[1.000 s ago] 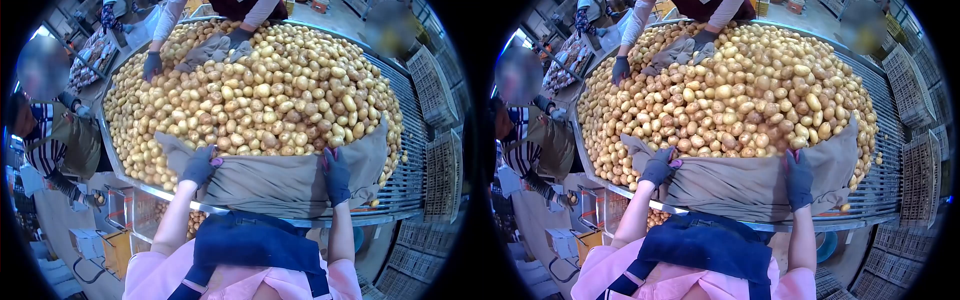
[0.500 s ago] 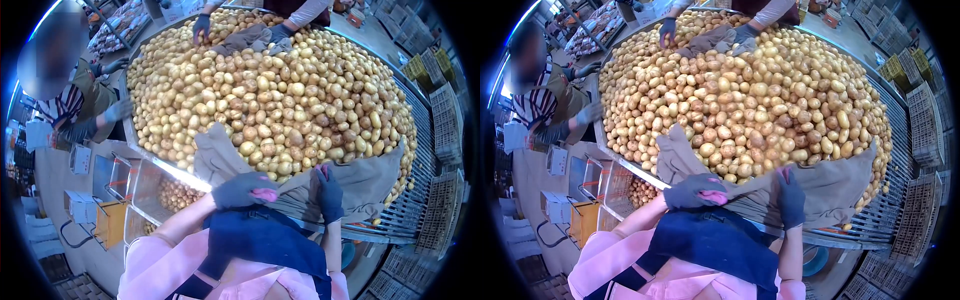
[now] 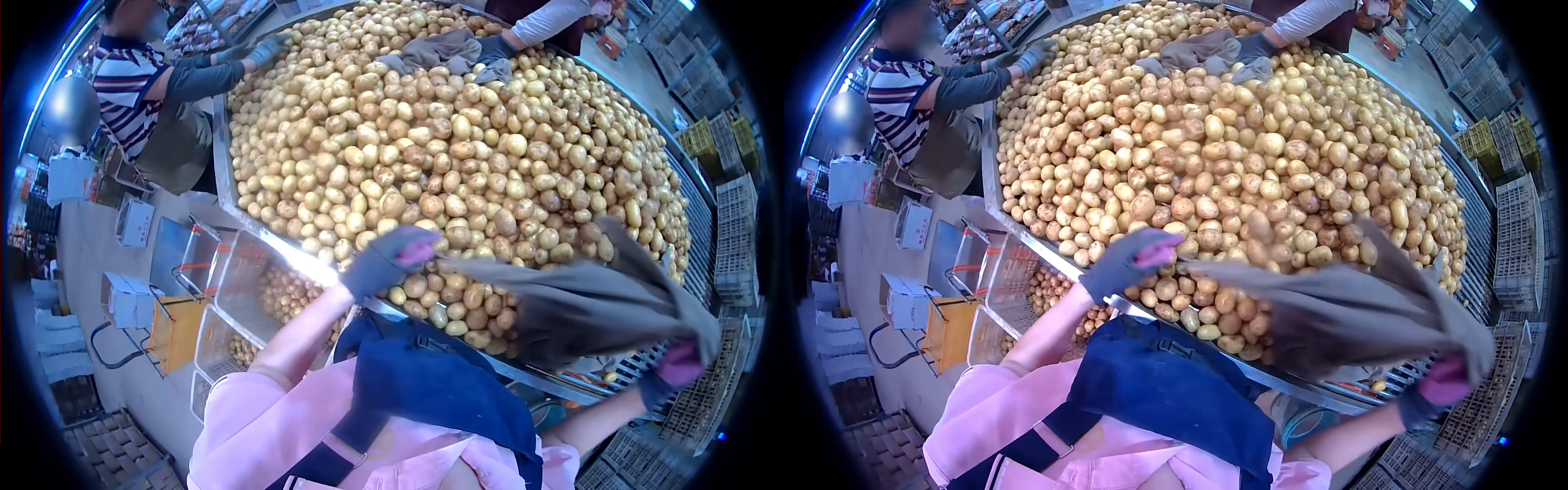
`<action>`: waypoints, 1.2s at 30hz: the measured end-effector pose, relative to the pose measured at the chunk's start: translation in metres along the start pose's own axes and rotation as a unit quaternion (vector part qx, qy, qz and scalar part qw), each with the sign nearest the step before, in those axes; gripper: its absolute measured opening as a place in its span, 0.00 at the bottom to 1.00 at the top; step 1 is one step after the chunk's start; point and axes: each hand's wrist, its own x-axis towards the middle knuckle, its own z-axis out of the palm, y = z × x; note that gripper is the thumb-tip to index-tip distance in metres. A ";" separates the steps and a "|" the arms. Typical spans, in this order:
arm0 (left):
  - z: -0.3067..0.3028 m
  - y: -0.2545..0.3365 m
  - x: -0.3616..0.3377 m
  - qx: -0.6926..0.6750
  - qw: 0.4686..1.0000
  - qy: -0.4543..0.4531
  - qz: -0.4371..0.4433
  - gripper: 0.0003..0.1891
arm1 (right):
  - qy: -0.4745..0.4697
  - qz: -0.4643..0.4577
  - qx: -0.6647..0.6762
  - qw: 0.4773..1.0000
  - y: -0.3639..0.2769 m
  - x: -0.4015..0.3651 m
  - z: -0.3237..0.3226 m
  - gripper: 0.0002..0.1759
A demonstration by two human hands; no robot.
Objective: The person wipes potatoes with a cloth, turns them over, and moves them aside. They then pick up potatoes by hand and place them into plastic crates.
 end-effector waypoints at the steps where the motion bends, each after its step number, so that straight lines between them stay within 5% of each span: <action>1: -0.006 -0.015 -0.003 0.004 0.998 0.057 -0.034 0.14 | 0.030 -0.004 0.047 0.998 0.011 0.019 -0.026 0.20; 3: -0.020 -0.033 -0.009 0.040 0.993 0.093 -0.067 0.13 | 0.059 -0.006 0.092 0.994 0.016 0.033 -0.046 0.23; 4: -0.023 -0.039 -0.006 0.076 0.984 0.131 -0.096 0.12 | 0.050 0.141 -0.136 0.979 0.016 0.035 -0.048 0.27; 5: -0.022 -0.047 0.000 0.074 0.984 0.133 -0.095 0.12 | 0.039 0.275 -0.353 0.894 0.017 0.039 -0.048 0.31; 6: -0.021 -0.055 0.007 0.124 0.981 0.138 -0.062 0.12 | 0.040 0.272 -0.352 0.895 0.022 0.033 -0.037 0.31; 7: -0.022 -0.059 0.014 0.176 0.973 0.143 -0.031 0.12 | -0.042 0.299 -0.147 0.942 0.030 0.014 -0.014 0.33; 8: -0.025 -0.040 0.026 0.435 0.897 0.075 0.028 0.12 | -0.124 0.312 0.064 0.940 0.035 -0.007 0.010 0.35; 10: -0.004 -0.063 0.040 0.484 0.862 0.116 0.093 0.17 | -0.127 0.047 0.011 0.991 -0.071 -0.028 0.087 0.24; 11: 0.004 -0.068 0.047 0.500 0.844 0.145 0.128 0.17 | -0.166 0.012 0.051 0.985 -0.117 -0.046 0.114 0.21; 12: 0.010 -0.076 0.055 0.501 0.843 0.144 0.129 0.17 | -0.233 0.150 0.184 0.943 -0.156 -0.065 0.136 0.19; 13: 0.014 -0.085 0.065 0.538 0.824 0.133 0.118 0.17 | -0.289 -0.032 0.150 0.945 -0.168 -0.081 0.166 0.18; 14: 0.015 -0.089 0.074 0.572 0.804 0.120 0.108 0.17 | -0.343 0.017 0.188 0.920 -0.216 -0.081 0.172 0.18; 15: 0.011 -0.079 0.080 0.572 0.804 0.118 0.114 0.17 | -0.349 0.017 0.294 0.890 -0.253 -0.078 0.174 0.17; 17: 0.000 -0.051 0.088 0.523 0.852 -0.025 0.006 0.18 | -0.350 -0.108 0.117 0.923 -0.282 -0.095 0.199 0.14; 18: -0.001 -0.053 0.090 0.515 0.856 -0.037 0.009 0.19 | -0.243 -0.141 0.117 0.953 -0.278 -0.114 0.214 0.14; 23: 0.000 -0.055 0.081 0.501 0.859 -0.011 0.102 0.06 | -0.261 -0.094 0.236 0.932 -0.262 -0.116 0.214 0.18; 28: -0.010 -0.053 0.082 0.401 0.909 -0.054 0.098 0.16 | -0.294 -0.070 0.210 0.930 -0.264 -0.117 0.213 0.19; 31: -0.019 -0.040 0.091 0.151 0.981 0.116 0.016 0.12 | -0.275 -0.062 0.230 0.931 -0.262 -0.123 0.217 0.20; 33: -0.037 -0.040 0.114 0.277 0.931 0.191 0.140 0.17 | -0.287 -0.059 0.213 0.932 -0.264 -0.121 0.212 0.20; 36: -0.048 -0.028 0.139 0.324 0.945 0.034 -0.012 0.31 | -0.286 -0.050 0.233 0.928 -0.262 -0.122 0.216 0.19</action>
